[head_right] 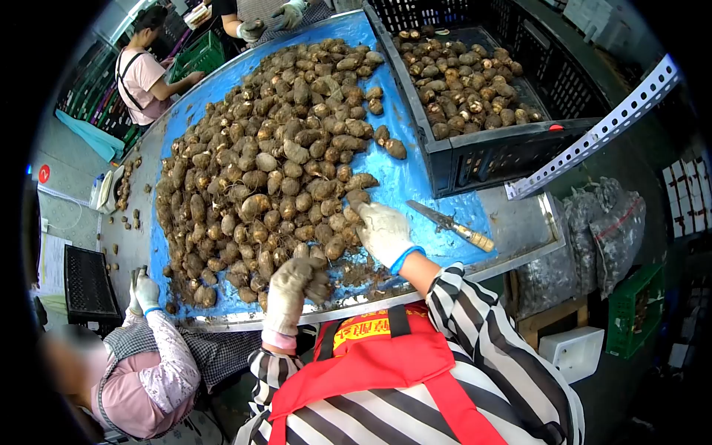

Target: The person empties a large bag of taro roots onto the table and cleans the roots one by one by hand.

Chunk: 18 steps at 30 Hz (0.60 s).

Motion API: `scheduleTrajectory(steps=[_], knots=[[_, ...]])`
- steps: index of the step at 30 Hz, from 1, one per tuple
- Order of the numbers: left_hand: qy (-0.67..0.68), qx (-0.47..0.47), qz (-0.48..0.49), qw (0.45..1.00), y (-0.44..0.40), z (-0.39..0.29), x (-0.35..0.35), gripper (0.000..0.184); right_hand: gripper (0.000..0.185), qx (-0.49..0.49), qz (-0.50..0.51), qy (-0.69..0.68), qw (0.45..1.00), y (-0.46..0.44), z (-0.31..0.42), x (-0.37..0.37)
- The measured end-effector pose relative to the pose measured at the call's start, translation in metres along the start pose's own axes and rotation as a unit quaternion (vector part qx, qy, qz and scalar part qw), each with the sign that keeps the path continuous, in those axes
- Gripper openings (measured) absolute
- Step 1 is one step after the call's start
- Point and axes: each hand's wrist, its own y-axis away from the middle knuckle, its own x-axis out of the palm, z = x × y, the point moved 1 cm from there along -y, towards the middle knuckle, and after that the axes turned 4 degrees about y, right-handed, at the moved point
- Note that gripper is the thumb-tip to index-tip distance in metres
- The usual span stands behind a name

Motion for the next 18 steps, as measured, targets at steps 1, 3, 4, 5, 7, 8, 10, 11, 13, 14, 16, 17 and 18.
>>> scheduleTrajectory(steps=[1,3,4,5,7,8,10,11,13,14,16,17,18], knots=[[0.015,-0.018,-0.005,1.0,0.0,0.006,0.001,0.033,0.036,0.003,0.005,0.011,1.0,-0.004,0.0,0.003],[0.024,-0.023,-0.007,0.999,0.0,0.014,0.005,0.031,0.042,0.004,-0.035,-0.046,0.998,-0.009,-0.007,0.014],[0.028,-0.023,-0.015,0.999,-0.001,0.014,0.006,0.031,0.045,-0.009,-0.065,-0.098,0.993,-0.01,-0.01,0.016],[0.031,-0.025,-0.023,0.999,0.0,0.013,0.009,0.031,0.047,-0.021,-0.093,-0.149,0.984,-0.011,-0.015,0.022],[0.009,-0.006,-0.036,0.999,-0.002,0.008,0.013,0.034,0.047,0.046,-0.034,-0.334,0.941,-0.012,-0.02,0.019],[-0.001,0.003,-0.044,0.999,-0.004,0.006,0.016,0.035,0.046,0.121,0.04,-0.431,0.893,-0.006,-0.012,-0.006],[-0.093,0.073,-0.061,0.991,-0.009,0.005,0.027,0.038,0.051,0.206,0.112,-0.573,0.785,0.01,-0.016,-0.016],[-0.138,0.108,-0.069,0.982,-0.013,0.004,0.033,0.041,0.05,0.211,0.123,-0.559,0.792,0.017,-0.014,-0.019],[-0.249,0.113,-0.036,0.961,-0.01,-0.012,0.05,0.051,0.049,0.222,0.144,-0.531,0.805,0.027,-0.006,-0.037],[-0.352,0.234,-0.03,0.906,-0.017,-0.009,0.054,0.052,0.047,0.207,0.161,-0.526,0.809,0.031,-0.003,-0.044],[-0.452,0.343,-0.001,0.824,-0.026,-0.005,0.065,0.055,0.044,0.184,0.134,-0.544,0.807,0.04,-0.003,-0.037],[-0.407,0.281,0.013,0.869,-0.028,-0.001,0.066,0.056,0.043,0.173,0.118,-0.553,0.806,0.043,-0.003,-0.036],[-0.36,0.216,0.027,0.907,-0.031,0.003,0.067,0.056,0.04,0.162,0.14,-0.55,0.807,0.044,0.0,-0.045]])
